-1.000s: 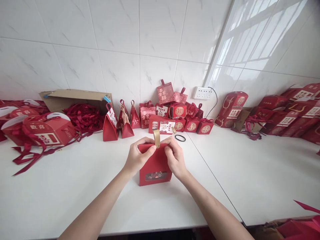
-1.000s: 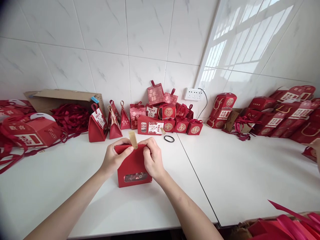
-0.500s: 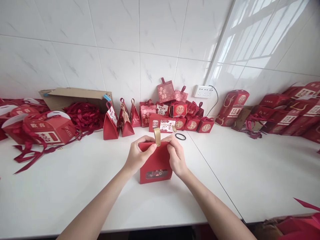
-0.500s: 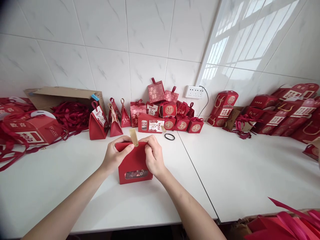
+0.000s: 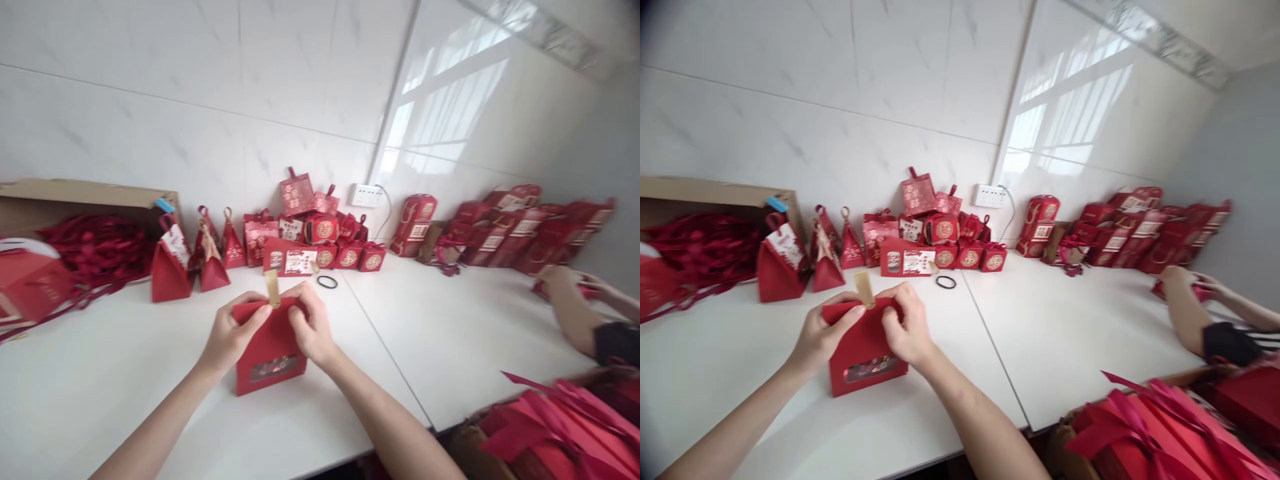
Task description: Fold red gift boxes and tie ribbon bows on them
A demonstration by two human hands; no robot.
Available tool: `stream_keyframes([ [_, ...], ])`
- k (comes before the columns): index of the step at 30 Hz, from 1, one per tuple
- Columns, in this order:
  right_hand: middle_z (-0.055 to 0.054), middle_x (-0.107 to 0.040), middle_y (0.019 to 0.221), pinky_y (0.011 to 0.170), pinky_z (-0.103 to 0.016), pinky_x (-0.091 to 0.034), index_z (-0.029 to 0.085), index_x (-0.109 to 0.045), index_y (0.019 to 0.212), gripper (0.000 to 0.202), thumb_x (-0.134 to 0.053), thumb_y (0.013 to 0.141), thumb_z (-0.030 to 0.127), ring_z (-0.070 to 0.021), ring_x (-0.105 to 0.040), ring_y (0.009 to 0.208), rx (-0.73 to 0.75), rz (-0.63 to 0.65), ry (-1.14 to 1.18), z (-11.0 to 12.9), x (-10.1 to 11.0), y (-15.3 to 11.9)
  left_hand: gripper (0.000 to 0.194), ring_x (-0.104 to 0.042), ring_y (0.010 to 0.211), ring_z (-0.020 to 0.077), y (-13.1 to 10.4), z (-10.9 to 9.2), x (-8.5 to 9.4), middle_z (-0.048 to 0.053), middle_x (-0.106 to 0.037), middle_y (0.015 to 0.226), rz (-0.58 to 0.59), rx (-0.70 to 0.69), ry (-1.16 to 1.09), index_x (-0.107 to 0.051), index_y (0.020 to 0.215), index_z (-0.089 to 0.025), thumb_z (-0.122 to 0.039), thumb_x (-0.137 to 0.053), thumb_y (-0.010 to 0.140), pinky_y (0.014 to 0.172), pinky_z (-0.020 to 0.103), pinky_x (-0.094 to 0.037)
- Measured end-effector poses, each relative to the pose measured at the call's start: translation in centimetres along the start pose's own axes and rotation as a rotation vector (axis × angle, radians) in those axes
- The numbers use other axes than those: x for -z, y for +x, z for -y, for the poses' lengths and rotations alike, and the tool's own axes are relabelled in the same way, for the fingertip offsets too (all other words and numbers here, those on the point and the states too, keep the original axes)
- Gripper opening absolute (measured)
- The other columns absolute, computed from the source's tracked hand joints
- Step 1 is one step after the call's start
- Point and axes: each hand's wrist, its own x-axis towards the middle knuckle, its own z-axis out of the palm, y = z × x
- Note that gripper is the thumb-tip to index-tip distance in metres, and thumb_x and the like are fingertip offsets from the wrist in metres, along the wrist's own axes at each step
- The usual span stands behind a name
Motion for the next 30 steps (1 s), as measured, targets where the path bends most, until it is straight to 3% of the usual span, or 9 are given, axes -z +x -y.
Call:
stream_keyframes([
  [3,-0.004,-0.058,0.079,0.072,-0.03,-0.048,0.021,-0.056,0.081,0.019,-0.038,0.08,0.017,-0.0173,-0.057,0.078,0.013,-0.005,-0.059,0.0,-0.1,0.2,0.02,-0.057,0.062,0.0149,-0.1,0.5,0.2,-0.002,-0.062,0.065,0.011,0.073,-0.065,-0.064,0.074,-0.02,-0.04,-0.066,0.074,0.052,0.021,-0.046],
  [7,-0.004,-0.058,0.079,0.075,-0.03,-0.048,0.022,-0.055,0.082,0.018,-0.037,0.084,0.02,-0.0174,-0.056,0.08,-0.002,0.018,-0.117,-0.1,-0.2,0.3,0.023,-0.059,0.067,0.0158,-0.2,1.4,0.5,-0.005,-0.067,0.071,0.07,0.207,-0.261,-0.067,0.081,-0.025,-0.047,-0.064,0.076,0.059,0.024,-0.048],
  [12,-0.005,-0.058,0.081,0.074,-0.032,-0.047,0.021,-0.055,0.089,0.017,-0.039,0.084,0.025,-0.0184,-0.056,0.08,0.051,-0.039,-0.064,-0.7,-0.3,-0.1,0.045,-0.064,0.076,0.0246,-0.3,3.4,0.6,0.001,-0.071,0.075,0.087,0.33,-0.481,-0.067,0.092,-0.022,-0.059,-0.066,0.067,0.063,0.032,-0.052],
  [16,-0.004,-0.057,0.088,0.071,-0.032,-0.047,0.02,-0.048,0.106,0.027,-0.047,0.08,0.024,-0.0176,-0.056,0.079,0.036,-0.125,-0.021,-1.7,-0.5,-0.5,0.06,-0.064,0.084,0.0285,-0.1,3.9,0.4,0.006,-0.071,0.084,0.098,0.353,-0.437,-0.061,0.108,-0.02,-0.061,-0.066,0.065,0.066,0.034,-0.054],
  [21,-0.003,-0.055,0.086,0.069,-0.032,-0.046,0.02,-0.041,0.112,0.033,-0.049,0.08,0.025,-0.0168,-0.054,0.072,-0.038,-0.114,0.006,-2.5,-0.6,-0.7,0.069,-0.062,0.094,0.0302,0.0,3.4,0.2,0.008,-0.069,0.095,0.078,0.351,-0.325,-0.056,0.114,-0.021,-0.065,-0.066,0.062,0.069,0.033,-0.055],
  [26,-0.002,-0.056,0.085,0.07,-0.033,-0.045,0.021,-0.037,0.114,0.036,-0.049,0.08,0.024,-0.0173,-0.055,0.073,-0.031,-0.129,0.059,-2.5,-0.7,-0.6,0.063,-0.062,0.094,0.03,-0.3,3.1,0.0,0.006,-0.069,0.094,0.062,0.33,-0.287,-0.056,0.111,-0.023,-0.067,-0.061,0.065,0.069,0.033,-0.055],
  [30,-0.001,-0.057,0.083,0.073,-0.033,-0.045,0.022,-0.045,0.105,0.028,-0.052,0.078,0.024,-0.0181,-0.056,0.076,-0.083,-0.162,0.058,-2.0,-0.3,-0.3,0.051,-0.062,0.092,0.0304,-0.9,2.6,-0.4,0.004,-0.07,0.09,-0.005,0.32,-0.14,-0.059,0.101,-0.025,-0.063,-0.061,0.067,0.069,0.033,-0.054],
])
